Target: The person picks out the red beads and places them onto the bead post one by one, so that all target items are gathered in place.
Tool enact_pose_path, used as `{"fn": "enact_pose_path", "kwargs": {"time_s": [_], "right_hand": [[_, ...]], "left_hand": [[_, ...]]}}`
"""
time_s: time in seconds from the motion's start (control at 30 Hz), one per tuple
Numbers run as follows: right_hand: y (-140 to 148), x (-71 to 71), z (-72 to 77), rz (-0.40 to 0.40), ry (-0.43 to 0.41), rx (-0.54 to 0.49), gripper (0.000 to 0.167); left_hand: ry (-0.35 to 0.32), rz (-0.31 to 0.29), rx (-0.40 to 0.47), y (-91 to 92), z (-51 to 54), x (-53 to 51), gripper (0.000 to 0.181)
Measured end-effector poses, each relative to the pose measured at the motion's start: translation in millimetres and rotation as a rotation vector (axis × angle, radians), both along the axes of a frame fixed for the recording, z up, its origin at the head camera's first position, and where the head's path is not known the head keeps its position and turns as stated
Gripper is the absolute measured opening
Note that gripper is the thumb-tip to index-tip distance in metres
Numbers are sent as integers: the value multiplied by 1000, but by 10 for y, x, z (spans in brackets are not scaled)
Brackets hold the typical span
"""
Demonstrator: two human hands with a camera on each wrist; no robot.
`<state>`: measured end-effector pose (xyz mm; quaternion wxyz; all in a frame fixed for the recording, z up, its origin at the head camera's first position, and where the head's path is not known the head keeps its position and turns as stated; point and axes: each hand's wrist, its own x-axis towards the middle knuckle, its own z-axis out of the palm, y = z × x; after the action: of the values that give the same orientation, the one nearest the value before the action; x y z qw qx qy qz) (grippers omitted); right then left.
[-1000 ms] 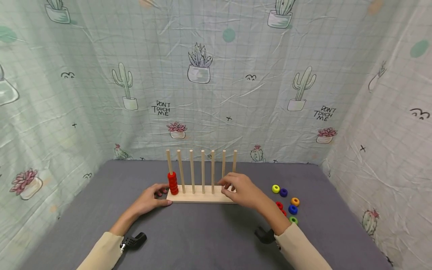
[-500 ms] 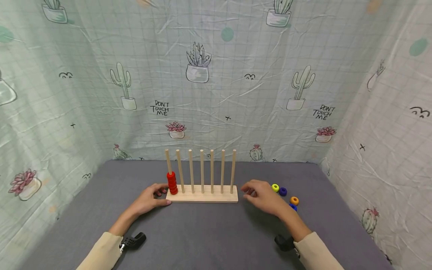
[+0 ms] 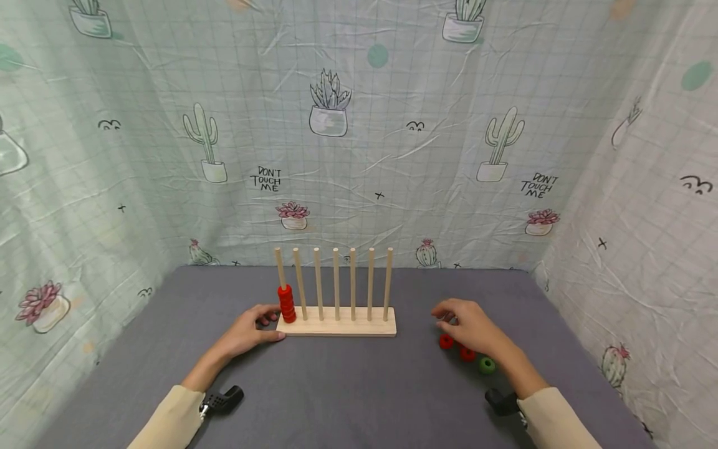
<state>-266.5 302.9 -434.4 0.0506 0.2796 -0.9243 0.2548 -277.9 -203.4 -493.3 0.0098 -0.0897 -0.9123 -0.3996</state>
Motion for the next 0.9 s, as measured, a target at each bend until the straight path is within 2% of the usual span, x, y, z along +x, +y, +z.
{"fn": "enact_pose_path", "kwargs": {"time_s": [0.4, 0.67, 0.9], "right_hand": [[324, 15, -16, -33, -37, 47, 20], [411, 49, -27, -45, -94, 94, 28], [429, 36, -64, -33, -95, 127, 25]], "left_hand": [[8, -3, -3, 14, 3, -11, 69], [7, -6, 5, 15, 2, -12, 69], [8, -3, 1, 2, -13, -7, 69]]}}
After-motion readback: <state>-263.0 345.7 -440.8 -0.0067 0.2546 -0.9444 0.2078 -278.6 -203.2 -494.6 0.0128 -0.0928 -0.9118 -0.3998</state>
